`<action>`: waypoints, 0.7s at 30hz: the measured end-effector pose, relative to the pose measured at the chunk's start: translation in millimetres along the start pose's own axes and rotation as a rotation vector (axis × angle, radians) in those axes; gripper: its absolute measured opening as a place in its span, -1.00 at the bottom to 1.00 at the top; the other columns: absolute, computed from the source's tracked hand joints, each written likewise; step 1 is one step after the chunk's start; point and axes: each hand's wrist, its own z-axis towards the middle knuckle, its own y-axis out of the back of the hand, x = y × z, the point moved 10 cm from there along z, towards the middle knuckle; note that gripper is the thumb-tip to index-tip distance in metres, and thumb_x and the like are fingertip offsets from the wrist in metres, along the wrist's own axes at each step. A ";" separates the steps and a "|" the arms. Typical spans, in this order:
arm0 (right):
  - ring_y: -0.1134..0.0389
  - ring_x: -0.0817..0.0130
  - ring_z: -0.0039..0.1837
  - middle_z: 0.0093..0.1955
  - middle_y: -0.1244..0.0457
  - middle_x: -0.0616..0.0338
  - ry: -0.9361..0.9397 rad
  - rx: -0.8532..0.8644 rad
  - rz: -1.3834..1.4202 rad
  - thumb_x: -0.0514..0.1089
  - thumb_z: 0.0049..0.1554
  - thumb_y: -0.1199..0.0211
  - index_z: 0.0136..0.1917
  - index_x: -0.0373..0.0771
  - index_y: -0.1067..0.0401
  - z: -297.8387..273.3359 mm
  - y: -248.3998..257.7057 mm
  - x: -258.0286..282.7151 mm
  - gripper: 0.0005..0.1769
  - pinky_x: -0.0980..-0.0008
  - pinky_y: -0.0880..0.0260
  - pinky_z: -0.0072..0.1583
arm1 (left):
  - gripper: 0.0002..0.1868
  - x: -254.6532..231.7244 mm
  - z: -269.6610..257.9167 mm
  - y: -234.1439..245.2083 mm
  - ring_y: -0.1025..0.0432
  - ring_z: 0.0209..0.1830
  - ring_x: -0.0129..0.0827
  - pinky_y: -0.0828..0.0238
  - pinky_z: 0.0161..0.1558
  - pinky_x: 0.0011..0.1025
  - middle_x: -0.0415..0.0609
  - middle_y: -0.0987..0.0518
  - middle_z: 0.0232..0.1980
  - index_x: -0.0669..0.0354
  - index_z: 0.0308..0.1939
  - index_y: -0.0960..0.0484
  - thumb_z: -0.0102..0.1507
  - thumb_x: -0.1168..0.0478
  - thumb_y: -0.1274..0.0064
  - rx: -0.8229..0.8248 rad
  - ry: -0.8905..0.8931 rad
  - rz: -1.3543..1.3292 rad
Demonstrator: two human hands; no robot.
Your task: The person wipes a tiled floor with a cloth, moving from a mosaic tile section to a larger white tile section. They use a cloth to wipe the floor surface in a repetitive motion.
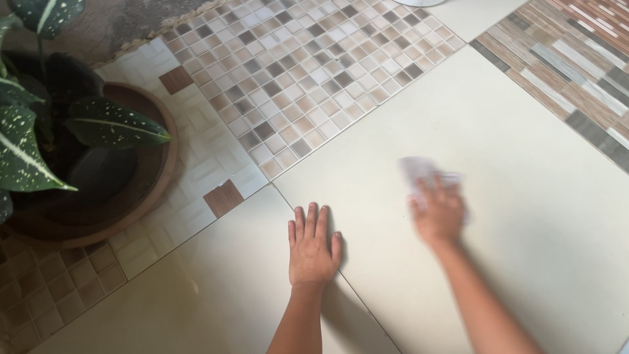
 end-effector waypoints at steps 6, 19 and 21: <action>0.04 -0.15 0.59 0.61 0.02 0.12 0.349 0.239 0.304 0.27 0.11 -0.15 0.50 0.06 -0.23 -56.4 91.7 121.2 -0.27 -0.15 0.04 0.46 | -0.33 -0.1 -1.1 2.1 0.18 0.64 0.00 0.37 0.56 -0.07 -0.01 -0.12 0.60 0.06 0.50 -0.24 0.31 -0.04 0.17 -0.041 -0.010 -0.012; 0.34 -0.23 0.67 0.72 0.22 -0.04 -0.293 0.209 0.148 0.55 0.16 0.07 0.65 0.01 -0.06 62.9 -38.0 -118.1 -0.03 -0.21 0.40 0.55 | -0.32 0.8 0.8 3.2 0.16 0.63 0.02 0.34 0.55 -0.06 0.01 -0.13 0.60 0.06 0.49 -0.26 0.29 -0.02 0.12 -0.060 -0.009 -0.069; 0.31 -0.27 0.64 0.71 0.21 -0.08 -0.324 0.191 0.178 0.59 0.15 0.08 0.64 -0.01 -0.04 87.4 -52.1 -87.6 0.01 -0.15 0.37 0.54 | -0.31 2.0 -1.7 3.6 0.14 0.63 0.03 0.32 0.55 -0.04 0.03 -0.14 0.59 0.07 0.49 -0.27 0.28 -0.02 0.10 -0.065 -0.009 -0.078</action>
